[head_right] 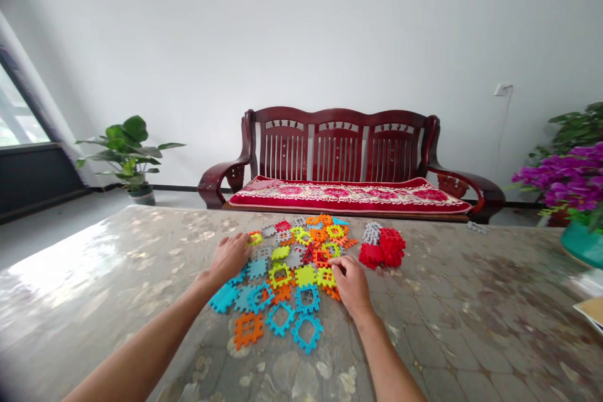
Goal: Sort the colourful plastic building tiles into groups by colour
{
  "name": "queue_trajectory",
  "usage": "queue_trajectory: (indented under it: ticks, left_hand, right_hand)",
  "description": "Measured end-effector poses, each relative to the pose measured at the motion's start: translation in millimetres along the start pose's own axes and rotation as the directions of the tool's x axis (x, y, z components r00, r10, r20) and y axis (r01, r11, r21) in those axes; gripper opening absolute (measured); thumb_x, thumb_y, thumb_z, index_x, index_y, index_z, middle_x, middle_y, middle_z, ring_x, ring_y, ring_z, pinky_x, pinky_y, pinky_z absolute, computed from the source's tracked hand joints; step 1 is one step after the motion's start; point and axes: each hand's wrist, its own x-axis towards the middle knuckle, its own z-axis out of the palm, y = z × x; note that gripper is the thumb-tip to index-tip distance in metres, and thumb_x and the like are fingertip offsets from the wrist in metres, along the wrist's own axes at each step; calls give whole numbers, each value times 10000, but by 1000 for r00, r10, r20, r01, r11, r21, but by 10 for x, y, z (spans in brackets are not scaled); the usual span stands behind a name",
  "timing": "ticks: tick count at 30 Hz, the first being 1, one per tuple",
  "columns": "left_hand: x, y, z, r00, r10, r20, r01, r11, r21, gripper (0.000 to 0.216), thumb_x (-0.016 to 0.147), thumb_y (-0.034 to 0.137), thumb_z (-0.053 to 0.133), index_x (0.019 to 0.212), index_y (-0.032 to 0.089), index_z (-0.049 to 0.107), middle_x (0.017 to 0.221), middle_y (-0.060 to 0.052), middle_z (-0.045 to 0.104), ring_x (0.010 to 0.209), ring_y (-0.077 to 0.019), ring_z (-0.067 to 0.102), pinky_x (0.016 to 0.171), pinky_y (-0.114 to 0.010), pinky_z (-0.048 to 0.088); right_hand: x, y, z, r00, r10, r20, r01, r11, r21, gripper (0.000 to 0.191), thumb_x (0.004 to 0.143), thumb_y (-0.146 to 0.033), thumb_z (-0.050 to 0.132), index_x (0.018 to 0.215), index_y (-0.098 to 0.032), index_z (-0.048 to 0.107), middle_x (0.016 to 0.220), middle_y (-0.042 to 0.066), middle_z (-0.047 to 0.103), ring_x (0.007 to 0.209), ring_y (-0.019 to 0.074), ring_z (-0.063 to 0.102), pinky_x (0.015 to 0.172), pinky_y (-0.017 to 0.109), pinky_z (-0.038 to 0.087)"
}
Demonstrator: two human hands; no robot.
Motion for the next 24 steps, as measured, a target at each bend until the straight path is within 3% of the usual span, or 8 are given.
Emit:
queue_trajectory:
  ticks: [3, 6, 10, 15, 24]
  left_hand:
    - [-12, -8, -6, 998, -42, -36, 43, 999, 32, 254, 859, 171, 448, 988, 174, 667, 1060, -154, 701, 1040, -296, 618, 1065, -540, 270]
    - [-19, 25, -4, 999, -21, -46, 22, 1000, 16, 282, 847, 156, 470, 1041, 204, 669, 1136, -126, 685, 1095, -271, 593, 1062, -480, 309]
    - [41, 123, 33, 985, 160, 64, -152, 982, -116, 323, 869, 239, 495, 1147, 230, 659, 1289, -107, 621, 1193, -246, 549, 1039, -371, 381]
    - [233, 161, 60, 945, 256, 203, -223, 960, -172, 337, 761, 254, 643, 1093, 269, 699, 1165, -63, 697, 1125, -248, 609, 984, -331, 444]
    - [412, 188, -31, 946, 198, 257, -163, 975, -150, 484, 584, 212, 775, 1056, 300, 713, 1070, -39, 705, 1004, -252, 655, 906, -334, 485]
  right_hand:
    - [-3, 1, 0, 1000, -2, 0, 2, 1000, 1, 216, 786, -297, 518, 829, -227, 717, 907, 60, 719, 907, 238, 655, 850, 354, 498]
    - [-3, 0, 2, 1000, -2, -5, 2, 1000, 0, 213, 783, -296, 522, 824, -227, 720, 901, 58, 719, 898, 234, 656, 847, 353, 500]
    - [1, 10, 5, 1000, -2, 0, 2, 1000, 0, 217, 788, -296, 516, 822, -225, 718, 907, 61, 713, 907, 234, 650, 855, 351, 493]
    - [2, 8, -3, 1000, -1, 4, 1, 1000, 4, 212, 784, -296, 521, 827, -220, 715, 905, 61, 711, 901, 232, 650, 853, 347, 490]
    - [-4, -36, -8, 1000, 1, -11, -1, 1000, -3, 206, 772, -303, 532, 813, -233, 722, 894, 55, 721, 890, 236, 658, 839, 345, 497]
